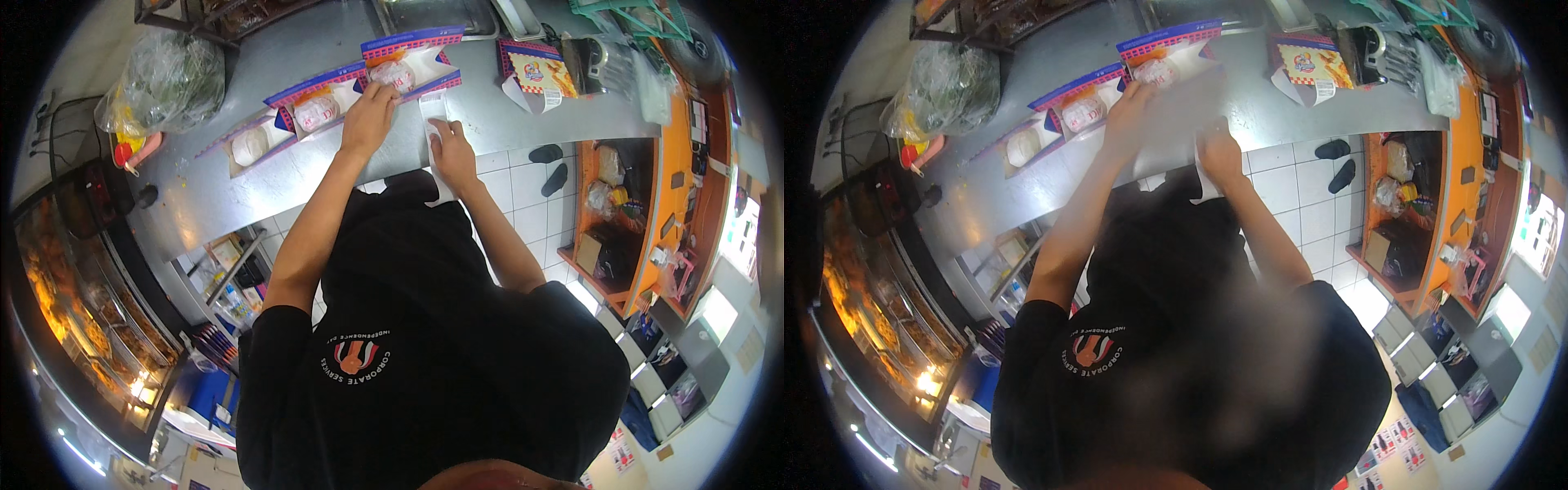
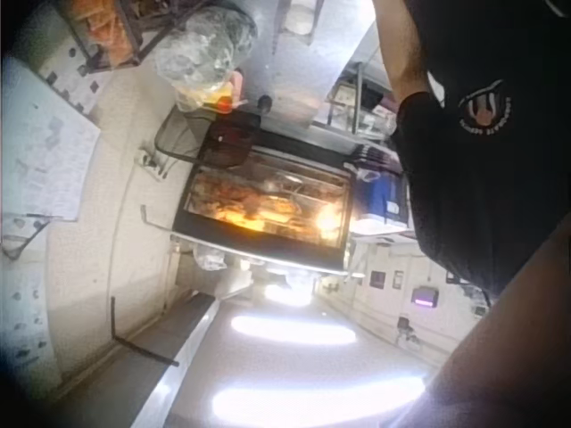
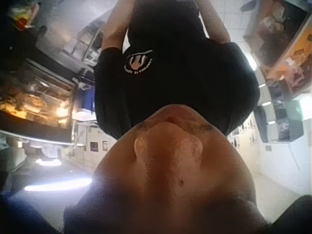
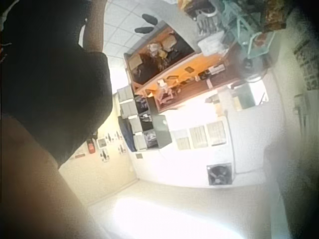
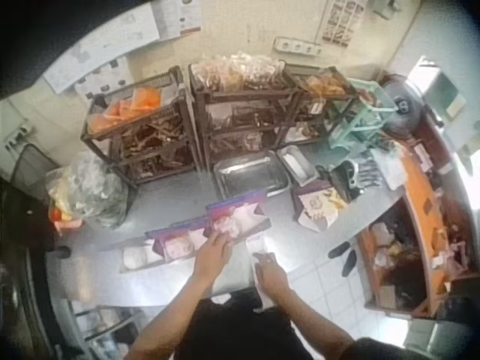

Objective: The person assembles food orders by placing rice and meat into paper wrappers, adding condiments, and folding the wrappers. The person handles multiple items including rice, meat, and condiments, and uses a paper wrapper to package the food.

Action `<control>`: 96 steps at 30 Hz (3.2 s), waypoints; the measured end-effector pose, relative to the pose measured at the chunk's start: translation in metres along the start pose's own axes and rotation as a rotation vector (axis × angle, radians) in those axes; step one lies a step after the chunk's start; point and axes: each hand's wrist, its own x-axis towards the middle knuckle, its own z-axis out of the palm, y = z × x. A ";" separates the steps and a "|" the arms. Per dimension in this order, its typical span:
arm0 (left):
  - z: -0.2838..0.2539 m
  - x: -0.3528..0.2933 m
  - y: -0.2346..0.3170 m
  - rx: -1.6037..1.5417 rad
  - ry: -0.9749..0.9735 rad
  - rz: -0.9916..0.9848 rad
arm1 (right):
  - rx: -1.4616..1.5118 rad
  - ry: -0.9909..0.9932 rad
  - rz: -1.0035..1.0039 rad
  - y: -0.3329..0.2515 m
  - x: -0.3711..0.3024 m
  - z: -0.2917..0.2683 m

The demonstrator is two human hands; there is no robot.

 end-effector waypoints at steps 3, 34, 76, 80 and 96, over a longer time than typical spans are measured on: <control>0.005 0.003 -0.002 0.007 0.080 0.016 | -0.054 -0.125 0.010 0.001 0.009 -0.007; 0.052 -0.023 0.012 0.351 0.313 0.099 | -0.131 0.027 -0.268 0.021 0.018 -0.021; 0.059 -0.083 -0.007 0.188 -0.059 0.124 | -0.096 -0.032 -0.302 0.036 0.017 -0.024; 0.058 -0.080 -0.006 0.194 -0.123 0.097 | -0.087 -0.061 -0.310 0.041 0.014 -0.027; -0.015 -0.058 -0.073 0.304 0.880 -0.588 | -0.024 -0.056 -0.339 0.056 0.015 -0.019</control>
